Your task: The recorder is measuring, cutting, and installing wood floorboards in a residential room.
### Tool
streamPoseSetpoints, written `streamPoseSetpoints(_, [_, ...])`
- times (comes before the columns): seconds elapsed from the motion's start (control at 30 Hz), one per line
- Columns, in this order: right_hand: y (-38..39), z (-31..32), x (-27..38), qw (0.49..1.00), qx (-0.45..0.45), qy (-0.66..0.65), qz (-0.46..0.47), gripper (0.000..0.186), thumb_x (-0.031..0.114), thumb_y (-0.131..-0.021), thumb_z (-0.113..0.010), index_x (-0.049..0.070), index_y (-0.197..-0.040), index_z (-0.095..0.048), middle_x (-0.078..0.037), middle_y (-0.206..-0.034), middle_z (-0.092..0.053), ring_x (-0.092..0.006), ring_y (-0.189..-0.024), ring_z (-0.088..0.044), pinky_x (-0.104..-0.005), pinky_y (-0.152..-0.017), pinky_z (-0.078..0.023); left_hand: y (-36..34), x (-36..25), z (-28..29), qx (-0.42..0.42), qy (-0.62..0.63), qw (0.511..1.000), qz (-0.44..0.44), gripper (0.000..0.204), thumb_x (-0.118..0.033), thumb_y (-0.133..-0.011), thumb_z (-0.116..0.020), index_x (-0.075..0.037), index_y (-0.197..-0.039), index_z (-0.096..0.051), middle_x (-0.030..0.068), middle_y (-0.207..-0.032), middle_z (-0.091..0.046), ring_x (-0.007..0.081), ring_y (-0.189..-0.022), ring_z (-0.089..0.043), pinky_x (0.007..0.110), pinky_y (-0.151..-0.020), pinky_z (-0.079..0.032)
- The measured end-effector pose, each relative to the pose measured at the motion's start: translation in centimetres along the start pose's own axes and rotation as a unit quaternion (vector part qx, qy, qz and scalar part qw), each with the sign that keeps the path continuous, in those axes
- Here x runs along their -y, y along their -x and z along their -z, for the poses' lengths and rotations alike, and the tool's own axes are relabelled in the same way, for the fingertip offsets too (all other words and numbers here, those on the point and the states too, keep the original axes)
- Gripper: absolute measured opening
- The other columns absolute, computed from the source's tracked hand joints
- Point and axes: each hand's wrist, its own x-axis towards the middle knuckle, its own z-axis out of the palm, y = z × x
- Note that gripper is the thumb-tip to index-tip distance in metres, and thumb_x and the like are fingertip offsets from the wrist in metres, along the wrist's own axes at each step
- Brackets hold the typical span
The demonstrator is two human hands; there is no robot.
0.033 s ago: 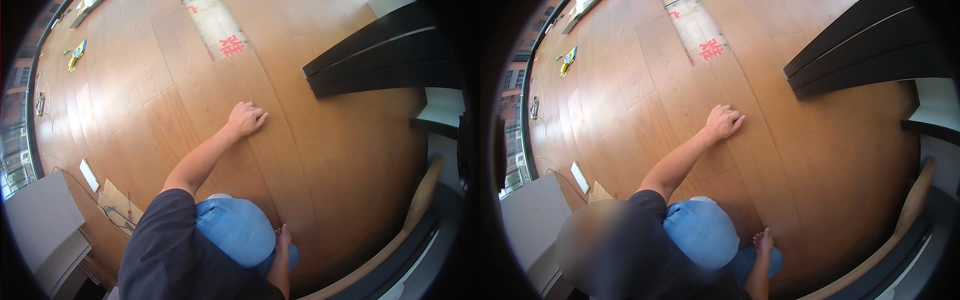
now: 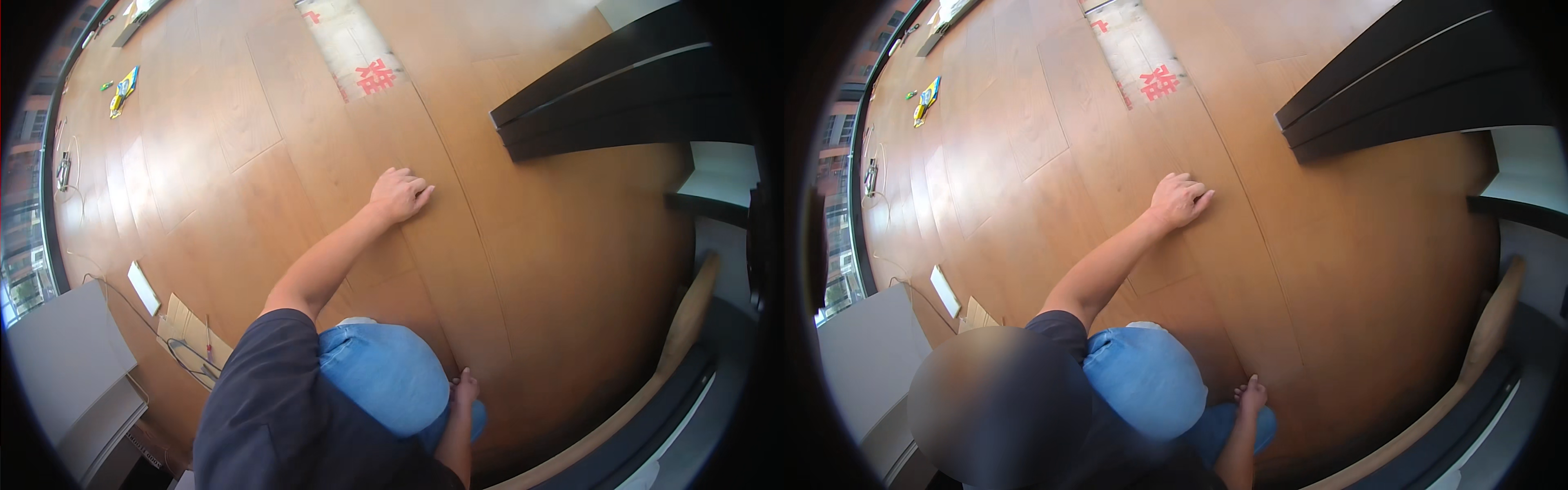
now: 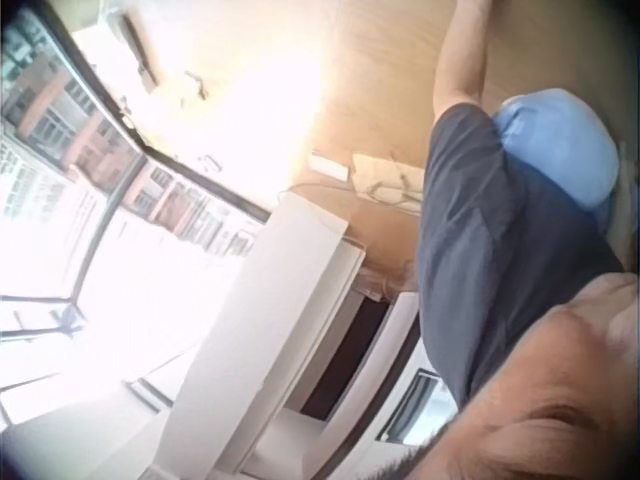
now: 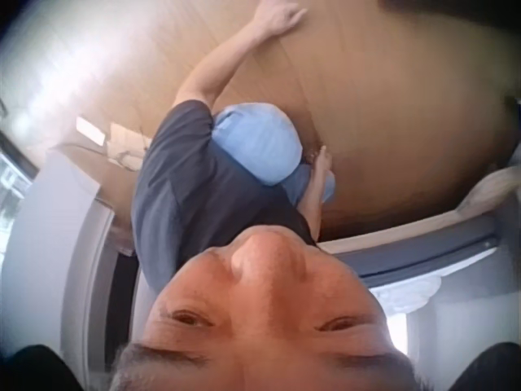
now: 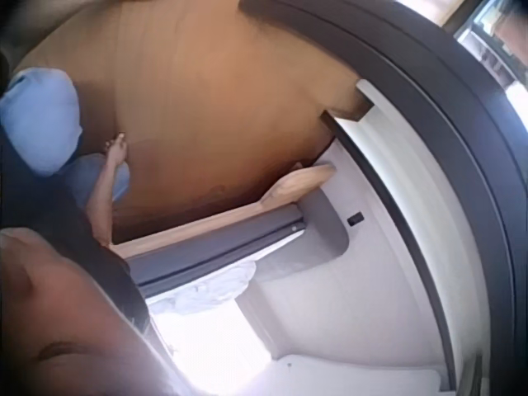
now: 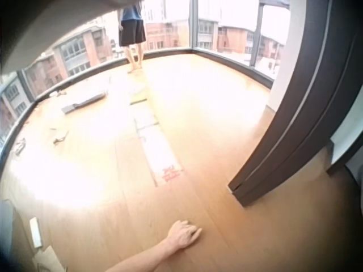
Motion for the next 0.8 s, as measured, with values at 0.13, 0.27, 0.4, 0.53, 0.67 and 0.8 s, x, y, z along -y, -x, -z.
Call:
streamPoseSetpoints(0.13, [-5.9,4.0,-2.4,0.956,-0.158,0.148,0.197,0.046,0.034,-0.101,-0.065,-0.009,-0.114,-0.061,-0.019,-0.103,-0.069,-0.0249,-0.098,-0.067,-0.0392,-0.088,-0.054,1.0,-1.2,1.5,0.029,0.101,0.991,0.084,0.03,-0.033,-0.098,-0.063,-0.009,-0.081,-0.067,0.0085,-0.08,-0.066,0.0285,-0.087,-0.061,0.041,-0.074,-0.047])
streamPoseSetpoints(0.27, [-10.2,3.6,-2.9,0.957,-0.127,-0.061,0.252,0.036,0.035,-0.102,-0.065,-0.001,-0.097,-0.063,-0.005,-0.075,-0.063,-0.0159,-0.054,-0.049,-0.0329,-0.05,-0.04,7.5,-3.4,2.5,0.018,0.297,0.899,0.322,0.027,-0.02,-0.098,-0.068,-0.001,-0.115,-0.061,0.0148,-0.114,-0.064,0.0255,-0.111,-0.063,0.04,-0.096,-0.051])
streamPoseSetpoints(0.4, [-7.9,2.5,-0.9,0.973,-0.117,-0.104,0.17,0.037,0.038,-0.103,-0.064,0.002,-0.108,-0.064,-0.008,-0.086,-0.066,-0.0202,-0.072,-0.06,-0.0364,-0.061,-0.048,13.0,-4.5,3.3,0.083,0.466,0.761,0.445,0.053,-0.02,-0.098,-0.068,0.006,-0.14,-0.045,0.0196,-0.139,-0.056,0.0257,-0.13,-0.055,0.038,-0.11,-0.044])
streamPoseSetpoints(0.53, [-2.4,4.3,1.0,0.952,0.02,-0.292,0.086,0.052,0.038,-0.104,-0.062,-0.003,-0.136,-0.054,-0.018,-0.132,-0.061,-0.0296,-0.118,-0.062,-0.0445,-0.098,-0.053,12.6,-8.5,2.5,0.177,0.609,0.601,0.486,0.067,-0.02,-0.098,-0.069,0.006,-0.149,-0.036,0.0223,-0.15,-0.049,0.0299,-0.139,-0.048,0.042,-0.117,-0.039])
streamPoseSetpoints(0.67, [0.1,5.7,0.5,0.958,0.035,-0.233,0.16,0.067,0.049,-0.103,-0.058,0.002,-0.149,-0.045,-0.015,-0.141,-0.057,-0.0299,-0.126,-0.058,-0.0451,-0.107,-0.047,11.0,-11.4,0.9,0.132,0.726,0.468,0.486,0.057,-0.019,-0.098,-0.07,0.001,-0.144,-0.043,0.0195,-0.148,-0.052,0.0302,-0.137,-0.051,0.045,-0.117,-0.039])
streamPoseSetpoints(0.8, [2.7,5.5,0.8,0.939,0.04,-0.255,0.227,0.069,0.051,-0.104,-0.054,0.003,-0.152,-0.042,-0.015,-0.147,-0.053,-0.0309,-0.132,-0.054,-0.0458,-0.111,-0.043,12.2,-11.1,2.1,0.107,0.765,0.479,0.417,0.048,-0.017,-0.099,-0.069,-0.002,-0.139,-0.048,0.0144,-0.144,-0.057,0.028,-0.134,-0.055,0.046,-0.118,-0.039])
